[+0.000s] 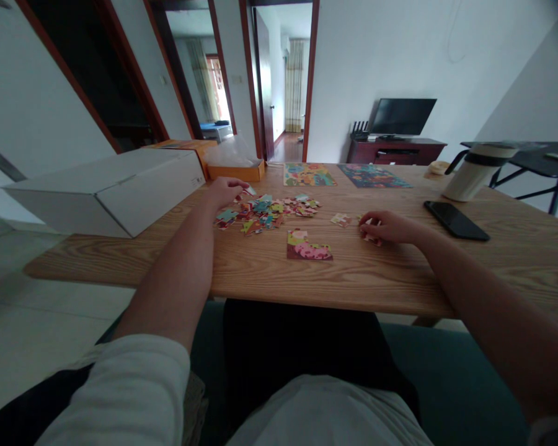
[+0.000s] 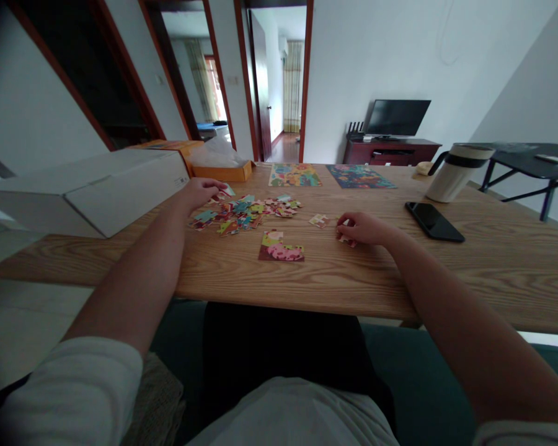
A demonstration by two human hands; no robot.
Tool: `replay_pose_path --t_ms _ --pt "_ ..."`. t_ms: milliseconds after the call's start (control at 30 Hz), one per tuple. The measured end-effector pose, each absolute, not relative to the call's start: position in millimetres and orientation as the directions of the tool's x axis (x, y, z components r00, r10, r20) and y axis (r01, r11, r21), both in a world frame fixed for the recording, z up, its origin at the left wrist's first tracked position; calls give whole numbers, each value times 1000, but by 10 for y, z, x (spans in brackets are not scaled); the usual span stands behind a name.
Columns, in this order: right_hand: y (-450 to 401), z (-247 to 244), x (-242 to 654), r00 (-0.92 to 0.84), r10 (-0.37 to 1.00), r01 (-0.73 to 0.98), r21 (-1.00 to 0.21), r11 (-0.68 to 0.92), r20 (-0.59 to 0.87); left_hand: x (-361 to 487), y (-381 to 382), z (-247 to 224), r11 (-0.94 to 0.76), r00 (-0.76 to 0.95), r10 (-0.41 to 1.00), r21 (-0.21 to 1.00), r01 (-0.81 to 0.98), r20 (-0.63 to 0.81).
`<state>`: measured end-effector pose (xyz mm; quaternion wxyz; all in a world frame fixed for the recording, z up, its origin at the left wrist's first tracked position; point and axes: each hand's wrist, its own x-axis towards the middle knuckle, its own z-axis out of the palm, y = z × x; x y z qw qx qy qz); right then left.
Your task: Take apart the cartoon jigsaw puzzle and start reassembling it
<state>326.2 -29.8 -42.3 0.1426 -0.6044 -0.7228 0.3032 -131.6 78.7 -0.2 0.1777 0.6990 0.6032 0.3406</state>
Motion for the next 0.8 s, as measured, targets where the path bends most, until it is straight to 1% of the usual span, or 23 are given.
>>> replay_pose_path --t_ms 67,133,200,233,300,333,400,500,600,700,800 --pt "-296 -427 3264 -226 960 783 -616 80 -162 -1318 755 21 -183 37 972 652 736 231" --pt "-297 -426 3266 -226 960 784 -616 80 -164 -1321 725 39 -147 72 987 621 770 144" --pt "-299 -421 3266 -224 960 787 -612 78 -166 -1323 712 38 -110 86 994 526 843 70" --pt "-301 -418 3265 -223 960 790 -609 77 -168 -1321 713 29 -99 80 995 459 883 61" --pt "-305 -411 3260 -224 961 796 -599 82 -165 -1301 729 -5 -117 87 991 324 939 104" --pt "-307 -407 3256 -222 961 799 -595 83 -164 -1280 739 -27 -152 119 984 275 949 133" --pt "-311 -400 3246 -214 963 801 -594 76 -166 -1209 753 -75 -246 215 965 224 943 153" --pt "-315 -394 3235 -201 963 800 -597 55 -180 -1060 733 -125 -327 320 945 190 926 68" --pt "-313 -394 3237 -213 961 794 -604 65 -177 -951 675 -126 -333 334 942 153 930 21" --pt "-311 -398 3242 -219 960 791 -607 70 -175 -943 631 -90 -324 324 945 212 922 39" --pt "-313 -401 3242 -209 963 797 -600 65 -173 -987 630 -51 -293 269 955 275 916 121"
